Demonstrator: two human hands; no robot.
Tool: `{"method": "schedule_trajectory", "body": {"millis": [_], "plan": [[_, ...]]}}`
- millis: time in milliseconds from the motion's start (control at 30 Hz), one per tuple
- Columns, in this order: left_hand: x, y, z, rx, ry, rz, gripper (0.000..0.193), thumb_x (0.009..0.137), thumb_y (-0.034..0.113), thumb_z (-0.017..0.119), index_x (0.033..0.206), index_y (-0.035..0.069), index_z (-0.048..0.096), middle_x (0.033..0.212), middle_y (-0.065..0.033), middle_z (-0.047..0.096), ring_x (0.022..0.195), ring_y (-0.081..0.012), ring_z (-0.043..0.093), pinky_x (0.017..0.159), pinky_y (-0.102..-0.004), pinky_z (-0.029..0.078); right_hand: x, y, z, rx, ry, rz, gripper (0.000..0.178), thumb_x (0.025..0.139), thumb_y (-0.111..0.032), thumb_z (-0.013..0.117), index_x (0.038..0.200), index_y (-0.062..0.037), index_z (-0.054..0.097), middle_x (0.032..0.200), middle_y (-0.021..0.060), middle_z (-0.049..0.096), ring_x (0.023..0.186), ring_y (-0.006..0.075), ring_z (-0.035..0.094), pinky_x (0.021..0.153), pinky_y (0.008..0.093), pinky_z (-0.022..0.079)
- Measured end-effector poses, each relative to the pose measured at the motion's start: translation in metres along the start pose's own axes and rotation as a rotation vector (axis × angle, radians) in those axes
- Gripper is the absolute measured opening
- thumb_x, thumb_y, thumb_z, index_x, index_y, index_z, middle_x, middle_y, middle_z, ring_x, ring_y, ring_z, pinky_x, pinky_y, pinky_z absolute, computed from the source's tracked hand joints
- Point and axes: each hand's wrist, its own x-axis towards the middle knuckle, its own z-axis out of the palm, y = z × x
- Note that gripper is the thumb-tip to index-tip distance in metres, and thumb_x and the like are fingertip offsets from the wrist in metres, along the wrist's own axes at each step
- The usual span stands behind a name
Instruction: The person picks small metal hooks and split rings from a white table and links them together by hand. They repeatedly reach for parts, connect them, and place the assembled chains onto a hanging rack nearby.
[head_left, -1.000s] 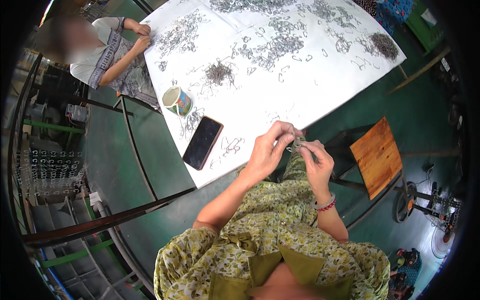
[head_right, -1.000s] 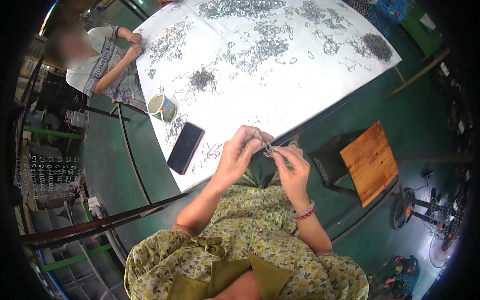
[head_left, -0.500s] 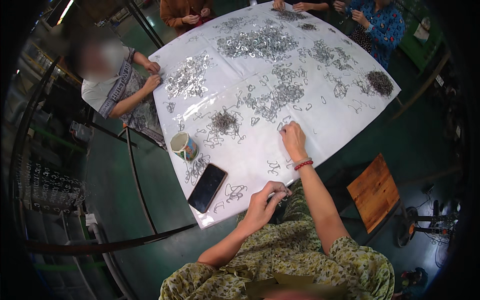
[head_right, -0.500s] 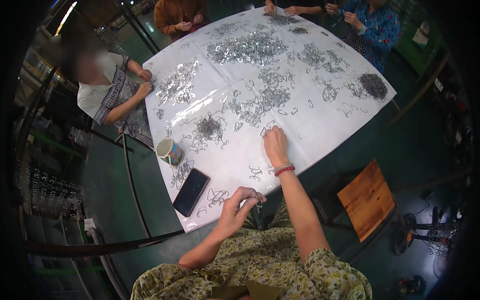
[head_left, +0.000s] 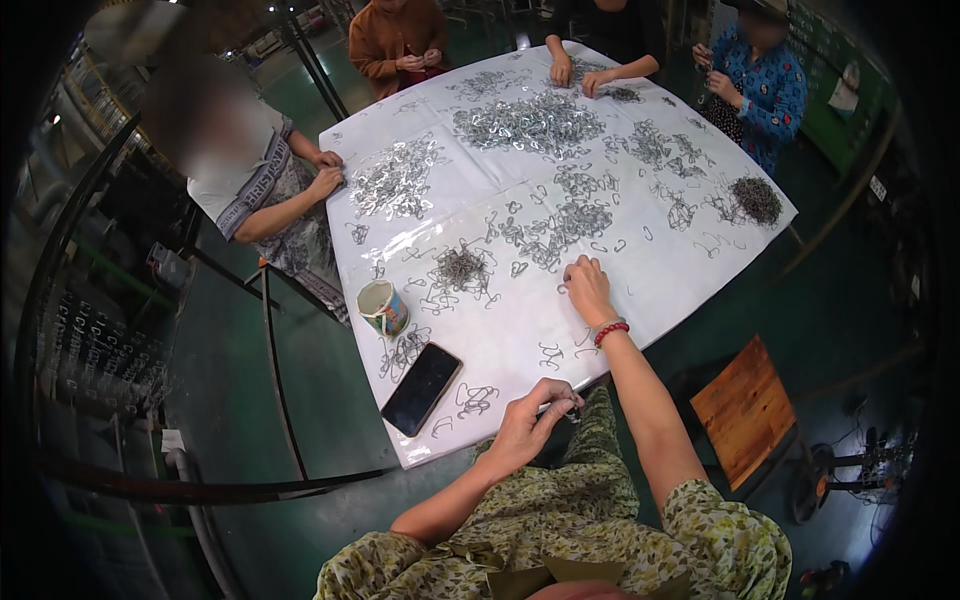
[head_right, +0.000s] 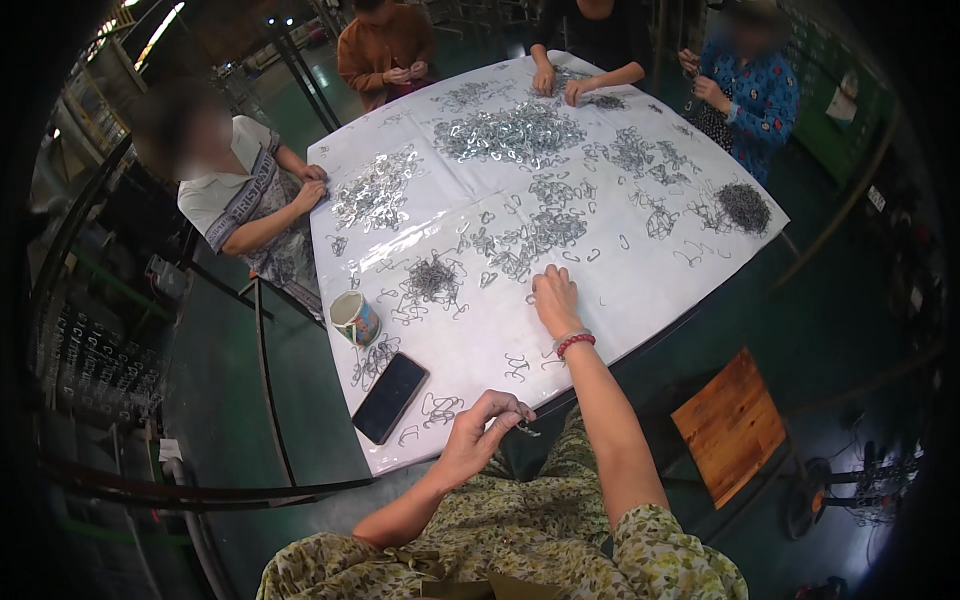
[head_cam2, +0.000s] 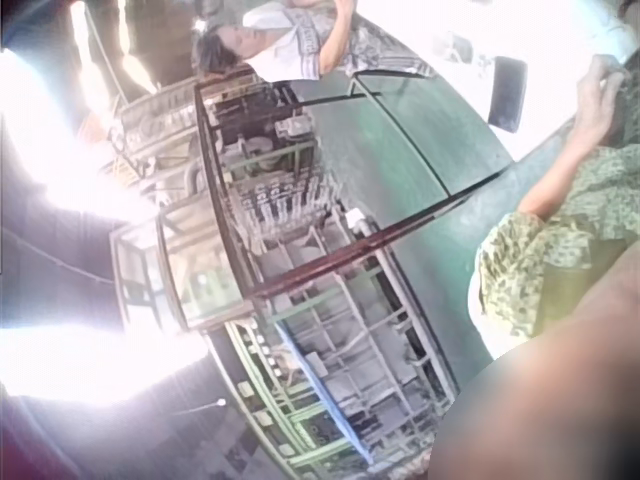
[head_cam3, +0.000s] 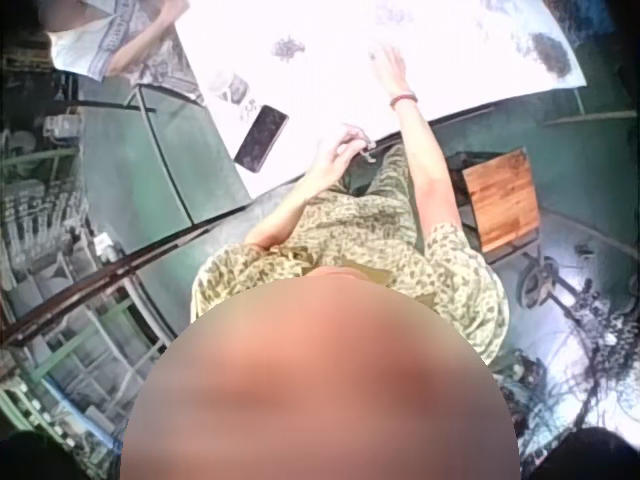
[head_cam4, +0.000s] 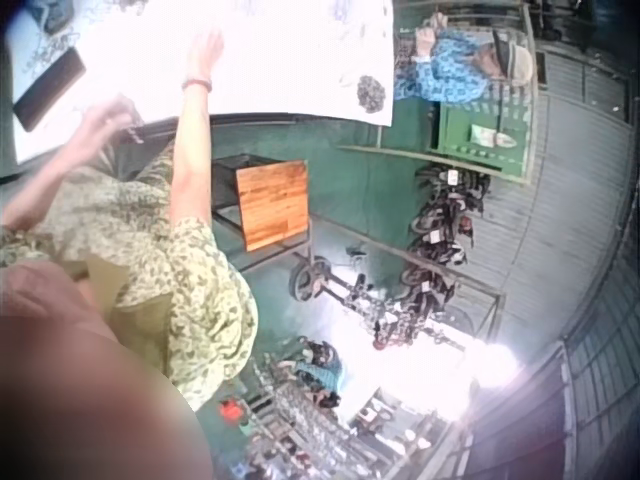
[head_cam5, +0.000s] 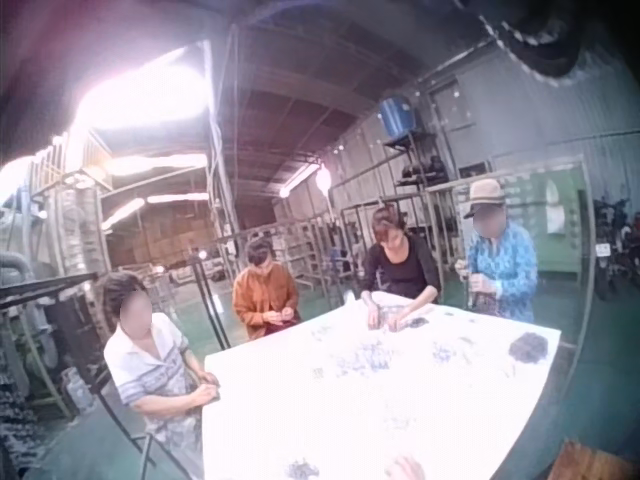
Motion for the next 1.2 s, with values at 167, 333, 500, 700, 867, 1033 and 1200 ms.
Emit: {"method": "schedule_trajectory", "body": {"millis": [167, 333, 500, 700, 867, 1033, 1200], "plan": [[-0.003, -0.002, -0.001, 0.005, -0.010, 0.004, 0.009, 0.099, 0.005, 0.055, 0.106, -0.001, 0.054, 0.096, -0.0101, 0.067, 0.094, -0.0157, 0.065, 0.085, -0.0291, 0.051, -0.023, -0.012, -0.025, 0.254, 0.060, 0.043, 0.007, 0.089, -0.008, 0.061, 0.095, -0.0046, 0.061, 0.095, 0.0151, 0.062, 0.097, 0.0330, 0.059, 0.078, 0.0435, 0.048], [-0.003, 0.000, 0.003, 0.137, -0.014, -0.004, 0.009, 0.098, 0.005, 0.057, 0.102, -0.003, 0.057, 0.096, -0.0092, 0.067, 0.094, -0.0153, 0.064, 0.084, -0.0286, 0.050, -0.080, -0.035, -0.093, 0.685, 0.009, 0.026, 0.006, 0.093, -0.003, 0.054, 0.098, -0.0020, 0.056, 0.083, 0.0154, 0.060, 0.077, 0.0288, 0.060, 0.068, 0.0354, 0.046], [0.002, -0.010, 0.014, 0.136, 0.034, -0.014, 0.012, 0.096, 0.007, 0.061, 0.100, -0.004, 0.061, 0.093, -0.0103, 0.070, 0.091, -0.0148, 0.066, 0.081, -0.0280, 0.052, -0.137, -0.057, -0.155, 0.686, -0.073, -0.040, 0.008, 0.094, -0.004, 0.056, 0.100, 0.0010, 0.056, 0.082, 0.0114, 0.062, 0.070, 0.0198, 0.055, 0.063, 0.0308, 0.044], [0.010, -0.018, 0.021, 0.217, 0.037, -0.029, 0.013, 0.093, 0.006, 0.064, 0.102, -0.003, 0.061, 0.092, -0.0111, 0.071, 0.090, -0.0159, 0.068, 0.078, -0.0296, 0.053, -0.164, -0.077, -0.193, 0.585, -0.097, -0.089, 0.010, 0.087, 0.000, 0.063, 0.097, 0.0002, 0.064, 0.084, 0.0101, 0.064, 0.070, 0.0166, 0.062, 0.063, 0.0292, 0.048], [0.011, -0.020, 0.024, 0.246, 0.006, 0.008, 0.015, 0.091, 0.009, 0.066, 0.102, 0.000, 0.060, 0.091, -0.0143, 0.069, 0.086, -0.0272, 0.068, 0.074, -0.0364, 0.053, -0.176, -0.088, -0.203, 0.601, -0.012, -0.032, 0.022, 0.082, 0.001, 0.070, 0.103, -0.0002, 0.064, 0.083, 0.0092, 0.068, 0.071, 0.0148, 0.066, 0.061, 0.0282, 0.050], [0.019, -0.031, 0.011, 0.359, 0.134, 0.152, 0.024, 0.091, 0.013, 0.067, 0.111, 0.001, 0.063, 0.097, -0.0134, 0.071, 0.093, -0.0278, 0.069, 0.079, -0.0386, 0.054, -0.180, -0.079, -0.202, 0.612, 0.068, 0.045, 0.013, 0.080, 0.001, 0.075, 0.090, 0.0023, 0.067, 0.076, 0.0089, 0.069, 0.065, 0.0113, 0.065, 0.059, 0.0251, 0.050], [0.090, -0.094, -0.100, 0.883, 0.396, -0.144, 0.020, 0.089, 0.019, 0.068, 0.101, 0.004, 0.071, 0.099, -0.0166, 0.068, 0.091, -0.0342, 0.065, 0.078, -0.0436, 0.052, -0.185, -0.075, -0.193, 0.699, 0.117, 0.213, 0.010, 0.079, 0.000, 0.075, 0.087, 0.0026, 0.070, 0.073, 0.0047, 0.069, 0.060, 0.0078, 0.060, 0.055, 0.0227, 0.046]]}}
